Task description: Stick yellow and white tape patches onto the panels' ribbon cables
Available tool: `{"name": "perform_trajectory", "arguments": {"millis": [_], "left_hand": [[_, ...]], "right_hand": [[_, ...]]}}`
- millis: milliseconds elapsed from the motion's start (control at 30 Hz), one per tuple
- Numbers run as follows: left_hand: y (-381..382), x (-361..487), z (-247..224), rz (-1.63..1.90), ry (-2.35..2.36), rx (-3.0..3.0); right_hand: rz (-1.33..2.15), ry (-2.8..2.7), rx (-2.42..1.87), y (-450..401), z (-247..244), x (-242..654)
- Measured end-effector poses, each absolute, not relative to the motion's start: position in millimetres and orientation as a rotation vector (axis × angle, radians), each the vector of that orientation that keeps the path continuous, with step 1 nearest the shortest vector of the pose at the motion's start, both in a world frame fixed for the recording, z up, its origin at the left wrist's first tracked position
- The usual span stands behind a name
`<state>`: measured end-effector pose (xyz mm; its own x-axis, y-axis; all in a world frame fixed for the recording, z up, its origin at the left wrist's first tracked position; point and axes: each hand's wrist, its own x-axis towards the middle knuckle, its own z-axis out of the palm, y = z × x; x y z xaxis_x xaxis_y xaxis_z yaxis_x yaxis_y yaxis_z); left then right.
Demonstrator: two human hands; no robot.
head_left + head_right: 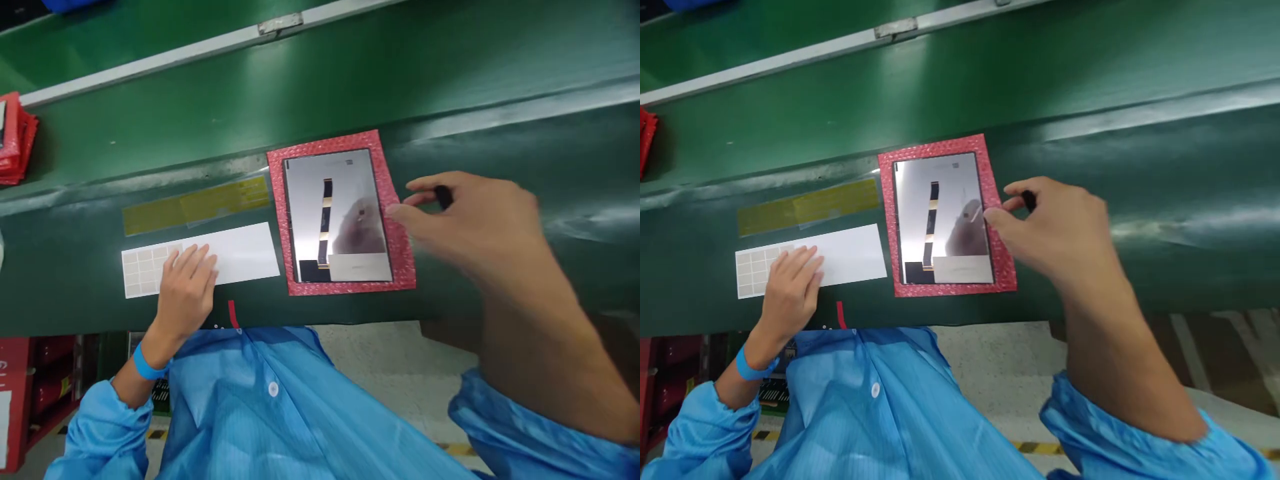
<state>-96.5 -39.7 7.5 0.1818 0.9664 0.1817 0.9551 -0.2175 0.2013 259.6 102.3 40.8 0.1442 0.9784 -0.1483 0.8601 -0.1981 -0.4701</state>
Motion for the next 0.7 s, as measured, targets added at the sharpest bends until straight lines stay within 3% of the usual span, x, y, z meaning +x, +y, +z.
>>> {"name": "perform_trajectory", "arguments": {"millis": [100, 233, 367, 700], "left_hand": [[0, -140, 17, 0.508, 2.136, 2.227], [54, -201, 26, 0.245, 2.334, 1.966], [76, -232, 29, 0.111, 2.285, 1.84], [43, -290, 24, 0.214, 2.391, 1.744]], "right_hand": [[0.474, -2.017, -1.842, 97, 41, 225], [0.388, -2.469, -1.443, 110, 30, 145], [0.289, -2.789, -1.464, 126, 17, 89], [0.214, -2.763, -1.535, 117, 5, 50]]}}
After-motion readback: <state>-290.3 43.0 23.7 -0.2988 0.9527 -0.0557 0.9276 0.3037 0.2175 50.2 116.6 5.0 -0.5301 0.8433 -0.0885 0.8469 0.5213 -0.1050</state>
